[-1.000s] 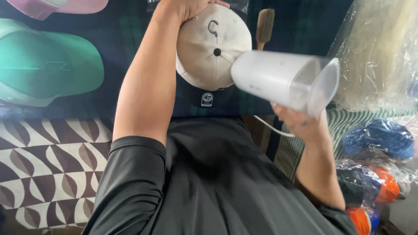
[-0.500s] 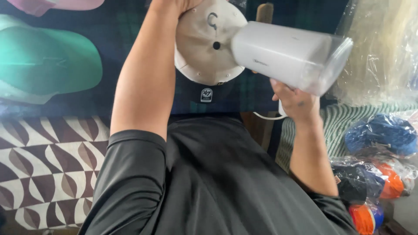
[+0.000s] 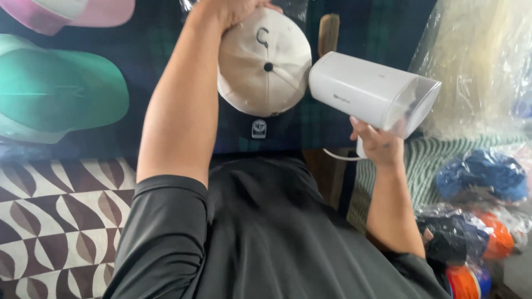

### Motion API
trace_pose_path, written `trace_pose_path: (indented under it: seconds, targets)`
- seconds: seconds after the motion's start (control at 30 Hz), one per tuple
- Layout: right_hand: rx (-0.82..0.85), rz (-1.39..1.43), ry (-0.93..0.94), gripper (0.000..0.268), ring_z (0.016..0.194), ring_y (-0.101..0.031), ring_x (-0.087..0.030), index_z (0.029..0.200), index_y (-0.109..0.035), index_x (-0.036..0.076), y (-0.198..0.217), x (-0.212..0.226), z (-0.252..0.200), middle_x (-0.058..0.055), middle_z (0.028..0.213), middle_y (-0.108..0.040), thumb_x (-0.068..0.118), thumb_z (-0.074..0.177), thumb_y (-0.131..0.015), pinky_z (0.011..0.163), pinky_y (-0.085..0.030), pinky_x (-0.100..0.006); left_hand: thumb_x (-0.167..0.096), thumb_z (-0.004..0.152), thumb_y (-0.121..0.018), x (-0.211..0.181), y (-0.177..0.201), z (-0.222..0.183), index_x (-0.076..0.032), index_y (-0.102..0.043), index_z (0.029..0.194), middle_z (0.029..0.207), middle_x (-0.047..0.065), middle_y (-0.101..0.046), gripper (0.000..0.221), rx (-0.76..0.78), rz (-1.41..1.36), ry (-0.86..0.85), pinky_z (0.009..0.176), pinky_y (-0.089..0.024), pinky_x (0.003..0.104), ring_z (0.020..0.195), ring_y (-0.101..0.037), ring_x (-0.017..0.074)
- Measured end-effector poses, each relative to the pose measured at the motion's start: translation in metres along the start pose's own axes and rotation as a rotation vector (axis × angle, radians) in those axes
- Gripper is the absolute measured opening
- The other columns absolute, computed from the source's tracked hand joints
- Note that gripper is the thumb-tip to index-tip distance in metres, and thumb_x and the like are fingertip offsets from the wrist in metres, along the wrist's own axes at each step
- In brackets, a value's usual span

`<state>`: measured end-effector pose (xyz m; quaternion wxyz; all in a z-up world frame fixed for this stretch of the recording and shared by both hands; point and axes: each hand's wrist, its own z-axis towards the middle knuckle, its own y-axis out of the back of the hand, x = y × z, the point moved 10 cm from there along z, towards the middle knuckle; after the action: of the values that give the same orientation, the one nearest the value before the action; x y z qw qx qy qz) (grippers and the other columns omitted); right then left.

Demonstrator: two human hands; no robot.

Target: Cleaning a white baseball cap using a brush and hair dryer before packaging it in plastic bags.

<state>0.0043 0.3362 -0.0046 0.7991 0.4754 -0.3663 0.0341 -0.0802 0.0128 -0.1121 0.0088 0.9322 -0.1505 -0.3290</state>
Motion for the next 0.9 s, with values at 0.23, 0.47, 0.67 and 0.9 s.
trace_pose_path:
  seconds: [0.23,0.47,0.67,0.9]
  targets:
    - [0.099,-0.058,-0.036,0.039,0.093,-0.063,-0.033,0.137,-0.060,0.007,0.019,0.022,0.093,-0.022,0.129,-0.058,0.003,0.101,-0.076,0.067,-0.058,-0.043,-0.053,0.098,-0.043,0.021,-0.008,-0.016,-0.048,-0.067,0.131,0.125,-0.001,-0.067,0.041,0.013,0.094,0.064,0.094,-0.054,0.041,0.106,-0.063,0.0253]
    - [0.277,-0.171,-0.647,0.071,0.110,-0.065,-0.035,0.140,-0.058,-0.002,0.041,0.000,0.081,-0.019,0.126,-0.066,0.020,0.079,-0.088,0.084,-0.054,-0.047,-0.056,0.097,-0.042,0.011,-0.001,-0.039,-0.041,-0.078,0.115,0.105,-0.004,-0.075,0.043,-0.044,-0.015,0.078,0.087,-0.054,0.030,0.089,-0.068,0.0143]
    - [0.308,-0.256,-0.816,0.071,0.102,-0.070,-0.032,0.133,-0.066,-0.001,0.040,0.003,0.103,-0.016,0.113,-0.073,0.029,0.074,-0.092,0.079,-0.058,-0.043,-0.055,0.097,-0.047,0.010,-0.003,-0.029,-0.031,-0.079,0.113,0.103,-0.006,-0.079,0.043,-0.049,-0.097,0.006,0.076,-0.056,0.025,0.081,-0.072,0.0105]
    - [0.472,-0.240,-0.925,0.080,0.122,-0.057,-0.033,0.150,-0.048,0.010,0.034,0.007,0.102,-0.014,0.137,-0.059,0.029,0.080,-0.082,0.096,-0.051,-0.046,-0.052,0.102,-0.042,0.013,-0.001,-0.014,-0.031,-0.077,0.118,0.105,-0.003,-0.075,0.045,-0.017,-0.062,0.010,0.078,-0.054,0.025,0.083,-0.070,0.0103]
